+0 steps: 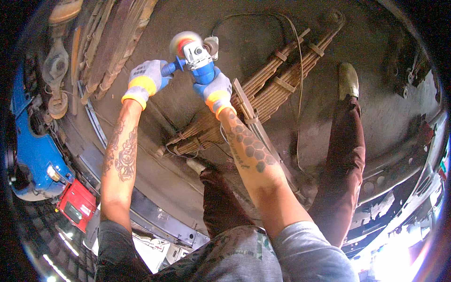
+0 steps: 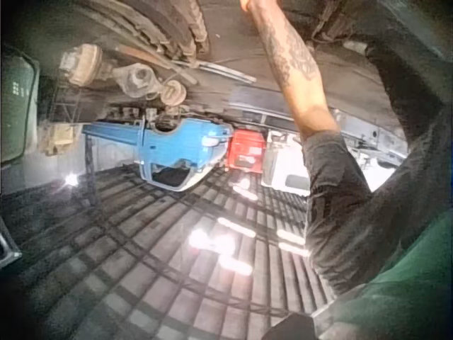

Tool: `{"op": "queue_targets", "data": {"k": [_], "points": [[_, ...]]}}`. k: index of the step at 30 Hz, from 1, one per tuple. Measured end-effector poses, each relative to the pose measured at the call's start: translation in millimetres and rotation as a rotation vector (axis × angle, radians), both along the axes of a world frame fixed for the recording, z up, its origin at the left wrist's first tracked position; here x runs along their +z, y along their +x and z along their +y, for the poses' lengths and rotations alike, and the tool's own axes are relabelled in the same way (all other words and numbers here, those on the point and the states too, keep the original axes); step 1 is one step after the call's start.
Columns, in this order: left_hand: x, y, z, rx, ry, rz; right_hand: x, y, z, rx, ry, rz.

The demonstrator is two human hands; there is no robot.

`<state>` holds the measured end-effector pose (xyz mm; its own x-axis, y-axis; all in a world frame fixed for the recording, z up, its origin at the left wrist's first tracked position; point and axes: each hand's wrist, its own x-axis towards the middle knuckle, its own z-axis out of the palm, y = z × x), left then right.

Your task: The person uses an angle grinder to smooth and deburr a bundle of metal rods. They reposition the rods and the grinder multiple times to access different sections of the bundle.

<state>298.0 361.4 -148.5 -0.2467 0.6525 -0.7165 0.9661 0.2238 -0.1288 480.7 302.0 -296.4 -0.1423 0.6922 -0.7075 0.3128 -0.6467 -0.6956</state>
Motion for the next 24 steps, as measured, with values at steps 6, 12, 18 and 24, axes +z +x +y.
{"op": "queue_targets", "data": {"k": [6, 12, 18, 24], "points": [[5, 11, 32, -0.128, -0.022, -0.023, 3, 2, 6, -0.167, -0.028, 0.081], [-22, 41, 29, -0.186, -0.060, -0.017, 11, 42, -2, -0.198, -0.136, 0.165], [20, 27, 0, -0.064, -0.144, 0.071, 32, 20, -13, 0.045, -0.106, -0.032], [18, 17, 3, -0.058, -0.124, 0.028, 33, 20, -10, 0.055, -0.153, -0.024]]}}
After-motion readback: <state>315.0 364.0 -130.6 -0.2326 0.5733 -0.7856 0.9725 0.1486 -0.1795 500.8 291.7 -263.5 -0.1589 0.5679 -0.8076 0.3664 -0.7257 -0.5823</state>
